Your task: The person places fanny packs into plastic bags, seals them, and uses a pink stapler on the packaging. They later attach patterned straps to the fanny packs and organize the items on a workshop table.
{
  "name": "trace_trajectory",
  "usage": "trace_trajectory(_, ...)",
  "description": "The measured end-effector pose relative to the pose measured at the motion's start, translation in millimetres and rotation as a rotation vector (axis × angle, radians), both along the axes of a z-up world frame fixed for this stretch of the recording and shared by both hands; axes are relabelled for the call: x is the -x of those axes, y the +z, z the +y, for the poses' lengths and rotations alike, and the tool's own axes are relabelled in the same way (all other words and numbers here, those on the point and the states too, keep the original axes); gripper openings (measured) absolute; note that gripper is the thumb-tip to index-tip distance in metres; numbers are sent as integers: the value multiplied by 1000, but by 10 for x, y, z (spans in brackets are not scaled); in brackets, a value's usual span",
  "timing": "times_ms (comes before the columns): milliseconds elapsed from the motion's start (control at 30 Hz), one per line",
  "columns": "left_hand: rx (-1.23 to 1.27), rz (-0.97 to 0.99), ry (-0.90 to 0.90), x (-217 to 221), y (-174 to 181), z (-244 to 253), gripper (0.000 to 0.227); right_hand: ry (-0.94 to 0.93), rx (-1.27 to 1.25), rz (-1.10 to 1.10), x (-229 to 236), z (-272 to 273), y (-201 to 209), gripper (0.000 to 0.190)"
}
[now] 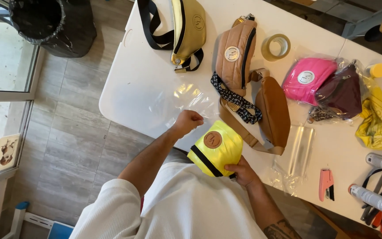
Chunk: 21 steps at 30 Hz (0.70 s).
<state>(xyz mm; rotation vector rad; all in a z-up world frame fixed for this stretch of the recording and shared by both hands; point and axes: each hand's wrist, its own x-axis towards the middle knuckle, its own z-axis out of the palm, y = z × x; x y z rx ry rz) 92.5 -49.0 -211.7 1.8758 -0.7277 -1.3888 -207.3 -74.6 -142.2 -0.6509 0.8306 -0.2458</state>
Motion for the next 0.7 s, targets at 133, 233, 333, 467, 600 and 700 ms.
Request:
trace_trajectory(133, 29, 226, -6, 137, -110, 108, 19, -37, -116, -112, -176, -45, -132, 66)
trace_trajectory(233, -17, 240, -112, 226, -677, 310, 23, -106, -165, -160, -150, 37, -299, 65)
trace_trajectory(333, -176, 115, -202, 243, -611, 204, 28, -160, -143, -199, -136, 13, -267, 62)
trace_trajectory(467, -210, 6, -211, 331, -379, 184, 23, -135, -119, -223, -188, -21, -66, 59)
trace_trajectory(600, -31, -37, -227, 304, -118, 124, 15, -235, -129, -117, -251, -101, 127, 55)
trace_trajectory(700, -76, -123, -103, 101, 243, -20, 26, -280, -131, -30, -157, -185, -26, 62)
